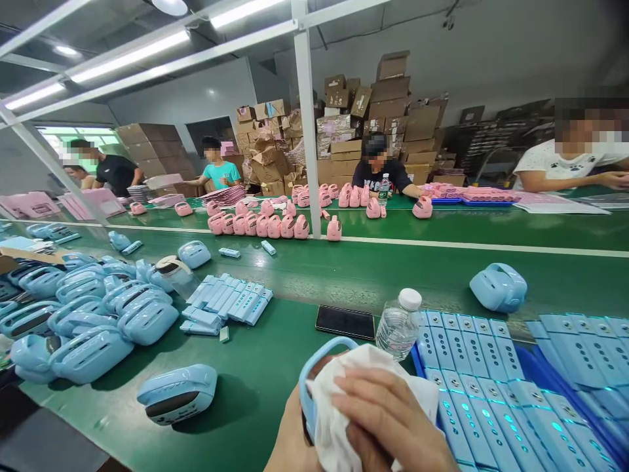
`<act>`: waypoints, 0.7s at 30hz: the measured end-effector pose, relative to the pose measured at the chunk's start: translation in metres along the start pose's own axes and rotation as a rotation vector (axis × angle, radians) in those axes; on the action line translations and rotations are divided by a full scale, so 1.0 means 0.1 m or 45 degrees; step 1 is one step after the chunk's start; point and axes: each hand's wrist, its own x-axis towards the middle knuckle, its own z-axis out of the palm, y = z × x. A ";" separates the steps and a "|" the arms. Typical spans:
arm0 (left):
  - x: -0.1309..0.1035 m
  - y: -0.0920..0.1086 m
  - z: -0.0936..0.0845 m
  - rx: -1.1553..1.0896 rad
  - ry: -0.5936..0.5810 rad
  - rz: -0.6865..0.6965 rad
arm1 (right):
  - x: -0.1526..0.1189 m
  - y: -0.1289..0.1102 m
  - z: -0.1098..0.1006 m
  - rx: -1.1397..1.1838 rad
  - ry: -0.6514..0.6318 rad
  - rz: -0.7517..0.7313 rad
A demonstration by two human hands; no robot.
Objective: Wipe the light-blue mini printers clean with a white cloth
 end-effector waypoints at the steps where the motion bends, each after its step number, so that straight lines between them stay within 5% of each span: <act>1: -0.01 -0.02 -0.01 -0.057 -0.019 -0.025 | 0.03 0.02 -0.04 0.052 0.016 0.203; 5: -0.05 -0.09 -0.16 -0.474 0.070 -0.204 | -0.04 0.04 -0.07 0.716 0.083 1.334; 7: -0.07 -0.13 -0.25 -0.631 0.176 -0.243 | -0.11 -0.02 0.02 1.122 0.180 1.573; 12: -0.09 -0.10 -0.32 -0.520 0.165 -0.300 | -0.20 -0.16 0.25 1.307 0.534 1.623; 17: -0.02 0.09 -0.25 -0.016 0.110 -0.119 | -0.23 -0.09 0.27 1.276 0.668 1.565; 21: -0.01 0.08 -0.22 -0.004 0.234 -0.187 | -0.31 -0.15 0.43 1.329 0.749 1.731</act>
